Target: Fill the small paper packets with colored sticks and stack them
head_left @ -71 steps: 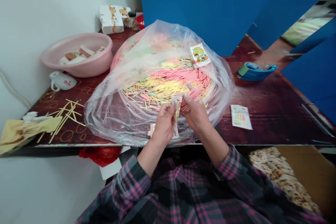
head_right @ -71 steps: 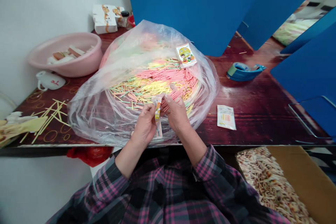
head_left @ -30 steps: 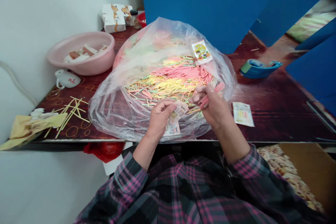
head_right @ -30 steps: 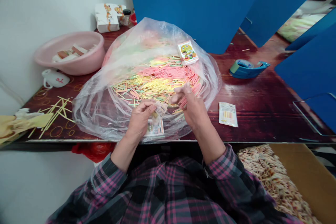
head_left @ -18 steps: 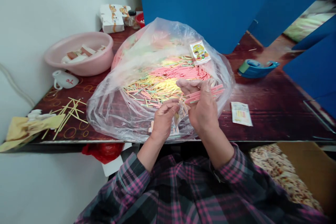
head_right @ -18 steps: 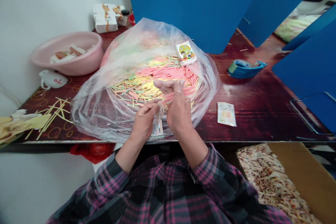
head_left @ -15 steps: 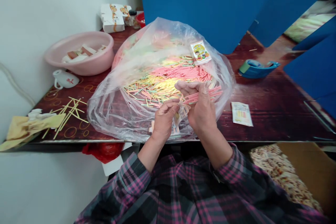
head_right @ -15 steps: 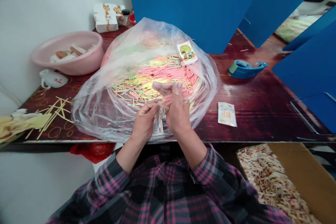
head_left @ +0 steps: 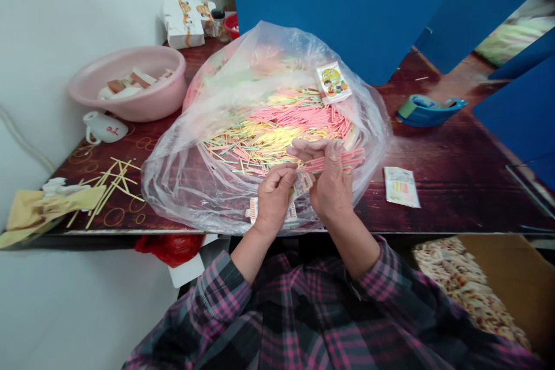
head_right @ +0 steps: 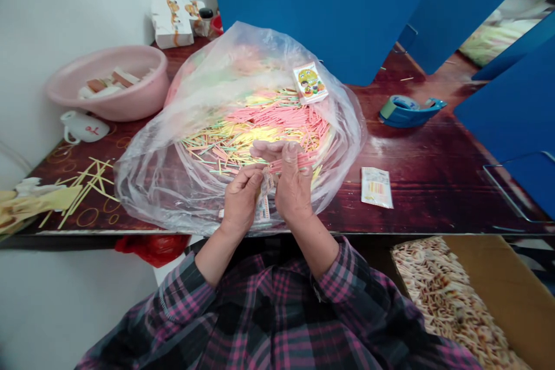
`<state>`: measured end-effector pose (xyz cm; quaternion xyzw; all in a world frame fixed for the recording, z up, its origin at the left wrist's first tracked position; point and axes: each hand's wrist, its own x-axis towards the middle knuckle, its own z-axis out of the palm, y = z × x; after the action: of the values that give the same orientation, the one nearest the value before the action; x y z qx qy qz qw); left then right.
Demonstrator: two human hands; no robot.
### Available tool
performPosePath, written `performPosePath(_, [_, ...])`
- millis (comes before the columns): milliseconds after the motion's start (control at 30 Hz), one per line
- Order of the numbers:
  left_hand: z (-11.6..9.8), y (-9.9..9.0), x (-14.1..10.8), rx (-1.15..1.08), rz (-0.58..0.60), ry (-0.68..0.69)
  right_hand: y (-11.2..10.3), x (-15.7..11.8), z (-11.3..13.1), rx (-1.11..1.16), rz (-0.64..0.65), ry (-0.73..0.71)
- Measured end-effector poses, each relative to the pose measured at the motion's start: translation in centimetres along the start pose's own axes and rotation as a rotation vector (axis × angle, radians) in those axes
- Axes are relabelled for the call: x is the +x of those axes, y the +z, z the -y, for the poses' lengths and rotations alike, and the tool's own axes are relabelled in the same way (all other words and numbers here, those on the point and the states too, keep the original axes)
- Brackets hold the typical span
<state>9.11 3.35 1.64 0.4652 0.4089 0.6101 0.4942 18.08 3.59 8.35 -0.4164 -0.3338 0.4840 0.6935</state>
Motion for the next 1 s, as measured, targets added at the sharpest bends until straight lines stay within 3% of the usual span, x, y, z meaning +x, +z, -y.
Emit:
performPosePath(267, [0.2,0.1,0.0,0.0,-0.001,-0.005,-0.5,0.6,-0.2,0.006,-0.028,0.017])
performPosePath(500, [0.3,0.0,-0.1,0.041,-0.023,0.014,-0.4,-0.6,-1.3,0.009,0.005,-0.173])
performPosePath(733, [-1.0,-1.0,0.5,0.275,-0.06,0.141,-3.4,-0.2,0.4,-0.328,-0.022,-0.219])
performPosePath(867, [-1.3,-1.2,0.6,0.376,-0.076,0.213,-4.5,-0.3,0.6,-0.53,0.11,-0.21])
performPosePath(1000, [-0.8,-1.1,0.6,0.439,-0.059,0.27,-4.6,-0.6,-0.1,-0.577,0.166,-0.193])
